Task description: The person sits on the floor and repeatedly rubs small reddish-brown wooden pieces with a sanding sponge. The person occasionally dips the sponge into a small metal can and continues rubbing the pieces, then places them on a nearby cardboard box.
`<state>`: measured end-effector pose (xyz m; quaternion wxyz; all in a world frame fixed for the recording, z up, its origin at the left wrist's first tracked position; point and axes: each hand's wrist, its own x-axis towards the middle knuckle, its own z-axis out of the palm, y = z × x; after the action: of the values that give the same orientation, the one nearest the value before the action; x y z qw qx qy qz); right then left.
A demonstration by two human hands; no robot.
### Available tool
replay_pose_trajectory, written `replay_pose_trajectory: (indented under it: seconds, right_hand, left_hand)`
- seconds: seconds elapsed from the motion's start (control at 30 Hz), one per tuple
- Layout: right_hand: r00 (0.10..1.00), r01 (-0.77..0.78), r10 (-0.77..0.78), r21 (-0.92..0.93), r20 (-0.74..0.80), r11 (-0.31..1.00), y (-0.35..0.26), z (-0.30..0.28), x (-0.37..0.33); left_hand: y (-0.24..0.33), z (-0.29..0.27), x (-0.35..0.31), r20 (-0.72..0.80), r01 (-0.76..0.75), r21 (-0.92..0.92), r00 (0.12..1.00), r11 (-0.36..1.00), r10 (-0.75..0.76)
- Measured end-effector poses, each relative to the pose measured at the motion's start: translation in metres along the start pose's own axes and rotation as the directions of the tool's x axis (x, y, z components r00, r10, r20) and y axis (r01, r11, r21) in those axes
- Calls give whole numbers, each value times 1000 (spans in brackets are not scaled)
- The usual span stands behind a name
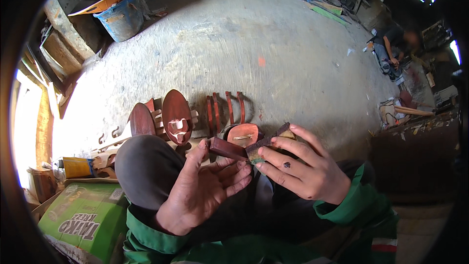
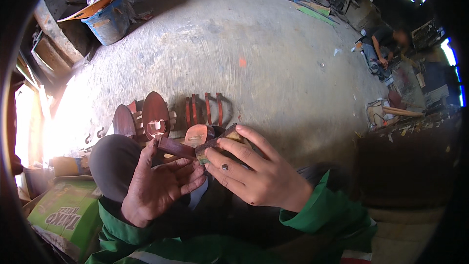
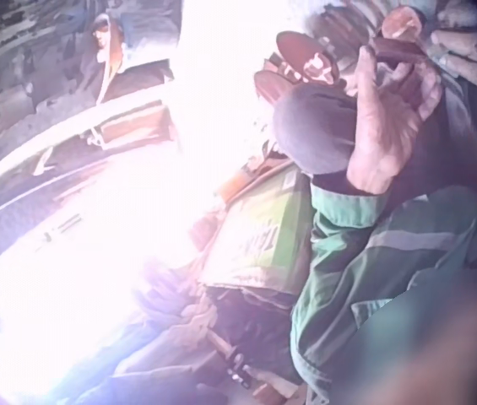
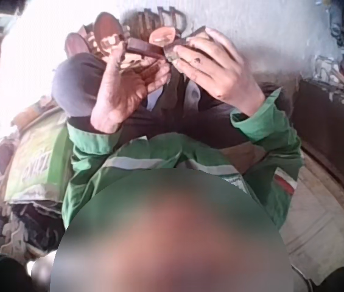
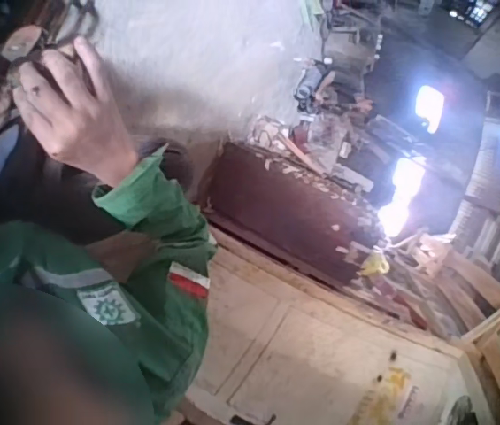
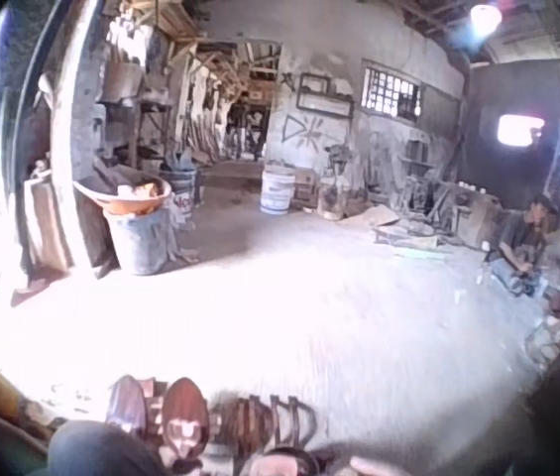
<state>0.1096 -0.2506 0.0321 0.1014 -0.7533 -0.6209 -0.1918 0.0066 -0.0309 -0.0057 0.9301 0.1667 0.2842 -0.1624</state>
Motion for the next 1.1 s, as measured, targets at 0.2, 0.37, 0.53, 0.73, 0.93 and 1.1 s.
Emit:
replay_pose_trajectory:
  seconds: [0.2, 0.37, 0.53, 0.73, 0.93, 1.1]
  right_hand:
    - [999, -30, 30, 48, 19, 998, 2, -2, 0]
    - [999, -28, 29, 43, -31, 999, -2, 1, 0]
    - [996, -89, 88, 57, 17, 994, 2, -1, -3]
    - [896, -413, 439, 236, -66, 879, 12, -15, -14]
    - [671, -604, 731, 481, -125, 636, 10, -20, -32]
    - [656, -571, 740, 545, -146, 614, 11, -23, -40]
  left_hand:
    - [1, -2, -1, -2, -31, 57, 1000, 998, 31]
    - [-1, -3, -1, -26, -26, 70, 999, 997, 27]
    - [3, -7, 1, 65, -72, 92, 996, 993, 66]
    - [-5, -5, -2, 204, -522, 514, 845, 681, 494]
    - [2, -3, -10, 667, -624, 692, 359, -363, 653]
    - [9, -1, -23, 921, -300, 348, 289, -888, 262]
